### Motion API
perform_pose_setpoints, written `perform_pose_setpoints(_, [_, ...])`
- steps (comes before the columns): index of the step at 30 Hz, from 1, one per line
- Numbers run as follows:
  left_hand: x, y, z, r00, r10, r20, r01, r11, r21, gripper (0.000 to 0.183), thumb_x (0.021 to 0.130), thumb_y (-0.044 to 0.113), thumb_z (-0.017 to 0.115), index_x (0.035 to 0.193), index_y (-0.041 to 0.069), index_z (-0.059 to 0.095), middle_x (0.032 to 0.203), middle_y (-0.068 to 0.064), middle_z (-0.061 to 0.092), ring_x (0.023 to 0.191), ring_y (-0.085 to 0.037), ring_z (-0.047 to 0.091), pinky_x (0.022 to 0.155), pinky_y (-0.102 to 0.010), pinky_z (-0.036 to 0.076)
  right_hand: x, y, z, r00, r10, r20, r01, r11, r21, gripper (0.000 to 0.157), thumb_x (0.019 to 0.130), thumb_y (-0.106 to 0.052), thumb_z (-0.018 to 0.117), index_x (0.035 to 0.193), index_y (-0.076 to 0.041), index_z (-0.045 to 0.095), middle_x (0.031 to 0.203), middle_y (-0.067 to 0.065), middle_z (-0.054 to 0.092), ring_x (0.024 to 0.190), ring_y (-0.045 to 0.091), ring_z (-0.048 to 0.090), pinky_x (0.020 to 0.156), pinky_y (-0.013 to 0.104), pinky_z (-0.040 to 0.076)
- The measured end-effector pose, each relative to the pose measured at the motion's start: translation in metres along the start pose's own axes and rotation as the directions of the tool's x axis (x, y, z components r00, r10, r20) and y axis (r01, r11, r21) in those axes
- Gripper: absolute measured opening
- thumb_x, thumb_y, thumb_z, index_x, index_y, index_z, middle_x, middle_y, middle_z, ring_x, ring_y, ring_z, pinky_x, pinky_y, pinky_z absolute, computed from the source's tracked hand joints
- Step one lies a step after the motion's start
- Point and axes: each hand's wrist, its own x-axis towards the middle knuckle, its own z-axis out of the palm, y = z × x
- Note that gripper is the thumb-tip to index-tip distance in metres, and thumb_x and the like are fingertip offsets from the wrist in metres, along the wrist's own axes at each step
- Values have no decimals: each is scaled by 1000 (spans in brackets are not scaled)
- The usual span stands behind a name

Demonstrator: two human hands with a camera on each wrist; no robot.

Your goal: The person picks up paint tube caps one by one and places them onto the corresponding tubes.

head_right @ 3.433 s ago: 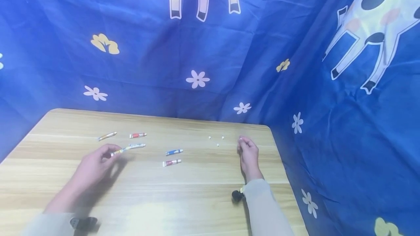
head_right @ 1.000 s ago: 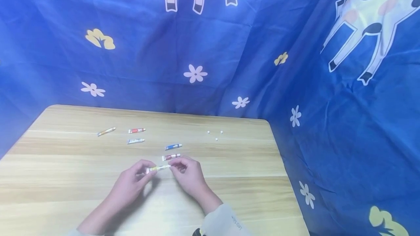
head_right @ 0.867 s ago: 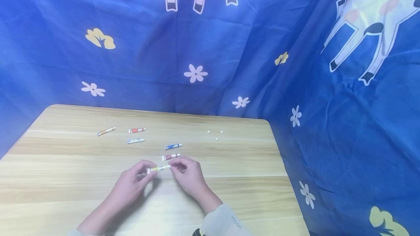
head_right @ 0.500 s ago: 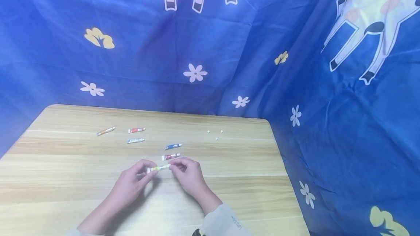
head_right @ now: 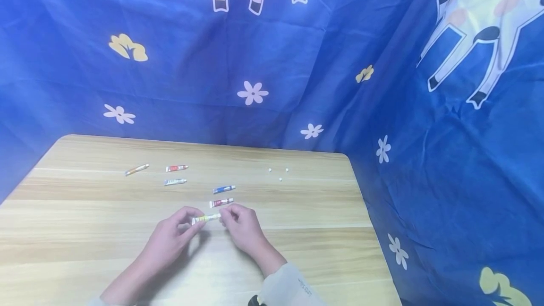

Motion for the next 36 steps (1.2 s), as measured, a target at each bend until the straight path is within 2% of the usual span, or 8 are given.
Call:
perform_pose_setpoints(5, [1,0,1,1000,-6,8,6,1000,-1,17,99,17,79,114,23,71,88,11,71,101,-23,80,91,-48,61,-1,-2,0,1000,15,1,-15,999,-36,39,113,-30,58,86,-7,72,80,26,69,68,0,52,72,21,48])
perform_pose_setpoints(11, [0,0,1,1000,-15,15,15,1000,2,17,99,17,80,113,24,71,87,12,70,95,-13,77,85,-34,57,0,2,0,1000,10,5,-10,999,-33,44,115,-31,54,84,-5,71,79,25,69,69,3,55,74,21,50])
perform_pose_setpoints(16, [1,-1,1,1000,-13,5,13,1000,4,18,99,17,80,113,24,72,88,13,71,101,-17,78,93,-47,60,1,1,-6,999,-3,33,3,1000,-4,48,118,-33,46,89,-3,71,84,24,71,75,24,65,77,22,53])
perform_pose_setpoints(21, [1,-1,0,1000,-13,4,13,1000,-2,18,99,18,80,114,24,72,89,12,71,102,-18,76,96,-52,60,3,0,-15,994,-67,88,64,997,37,36,118,-27,46,113,1,69,98,20,73,91,41,68,85,31,61])
perform_pose_setpoints(25, [0,-2,0,1000,-21,9,21,1000,-12,17,100,18,79,114,25,72,90,10,73,103,-18,77,97,-54,61,1,0,-20,983,-137,122,134,991,32,26,112,-20,57,128,0,64,112,16,73,99,22,70,95,30,61])
perform_pose_setpoints(28, [-1,-2,0,1000,-21,16,22,999,-23,16,101,18,77,115,24,71,91,6,74,105,-21,77,98,-57,61,-1,1,-21,974,-187,132,185,982,28,30,103,-12,71,130,0,64,115,18,73,100,7,65,95,29,60])
perform_pose_setpoints(31, [-1,0,-1,1000,-17,22,17,999,-27,15,102,18,76,116,23,71,92,3,74,107,-25,78,100,-60,60,-3,3,-21,962,-246,119,246,969,15,31,95,-2,79,124,-2,67,112,19,73,97,4,65,93,33,63])
perform_pose_setpoints(36, [-2,1,-2,1000,-14,25,15,999,-34,15,103,20,75,116,23,71,93,4,73,110,-29,79,103,-62,59,-4,6,-18,944,-325,62,329,942,-71,19,94,3,79,109,-9,76,102,8,78,91,6,70,86,31,65])
